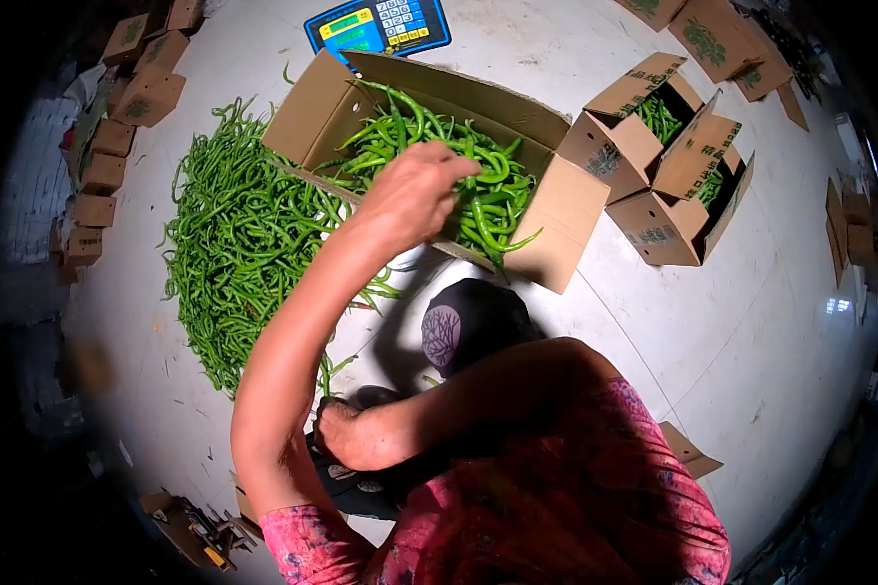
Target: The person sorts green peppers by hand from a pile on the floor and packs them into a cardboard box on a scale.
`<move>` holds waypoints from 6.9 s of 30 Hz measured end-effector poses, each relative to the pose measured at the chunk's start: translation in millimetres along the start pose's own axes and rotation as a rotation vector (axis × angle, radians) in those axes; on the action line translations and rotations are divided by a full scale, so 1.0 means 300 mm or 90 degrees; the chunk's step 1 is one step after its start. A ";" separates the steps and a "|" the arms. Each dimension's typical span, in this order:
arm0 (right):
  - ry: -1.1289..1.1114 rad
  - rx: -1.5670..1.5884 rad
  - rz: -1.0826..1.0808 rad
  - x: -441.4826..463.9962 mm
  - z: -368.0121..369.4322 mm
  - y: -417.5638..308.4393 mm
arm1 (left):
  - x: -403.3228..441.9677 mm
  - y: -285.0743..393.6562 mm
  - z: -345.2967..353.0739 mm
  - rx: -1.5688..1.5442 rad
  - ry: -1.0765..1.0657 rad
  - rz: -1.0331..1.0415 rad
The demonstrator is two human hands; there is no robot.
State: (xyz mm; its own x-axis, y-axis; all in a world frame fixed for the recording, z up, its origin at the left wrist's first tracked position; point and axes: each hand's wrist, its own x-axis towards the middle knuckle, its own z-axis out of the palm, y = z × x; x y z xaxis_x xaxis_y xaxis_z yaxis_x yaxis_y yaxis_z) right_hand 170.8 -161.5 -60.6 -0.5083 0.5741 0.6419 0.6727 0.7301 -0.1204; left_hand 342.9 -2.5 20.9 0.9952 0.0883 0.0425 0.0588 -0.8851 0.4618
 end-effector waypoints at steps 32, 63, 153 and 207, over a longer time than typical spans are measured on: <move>-0.107 0.031 -0.022 0.037 -0.270 0.032 | -0.091 0.011 -0.041 -0.095 -0.110 0.009; -0.161 0.121 0.056 0.134 -0.324 0.105 | -0.377 0.023 0.016 -0.099 0.284 0.003; -0.468 0.118 0.176 0.262 -0.115 0.375 | -0.916 -1.530 0.244 0.468 -0.017 -0.304; -0.331 0.290 0.412 0.248 -0.193 0.462 | -1.216 -0.052 -0.337 -1.108 0.914 -0.103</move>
State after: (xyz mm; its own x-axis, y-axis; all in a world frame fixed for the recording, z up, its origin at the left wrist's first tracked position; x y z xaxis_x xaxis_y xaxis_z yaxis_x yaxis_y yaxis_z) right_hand 257.3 -39.2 14.2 -0.3602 0.9311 -0.0578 0.6893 0.2239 -0.6890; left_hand -29.0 25.4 87.8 0.2481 0.9683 -0.0271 -0.7921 0.2189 0.5698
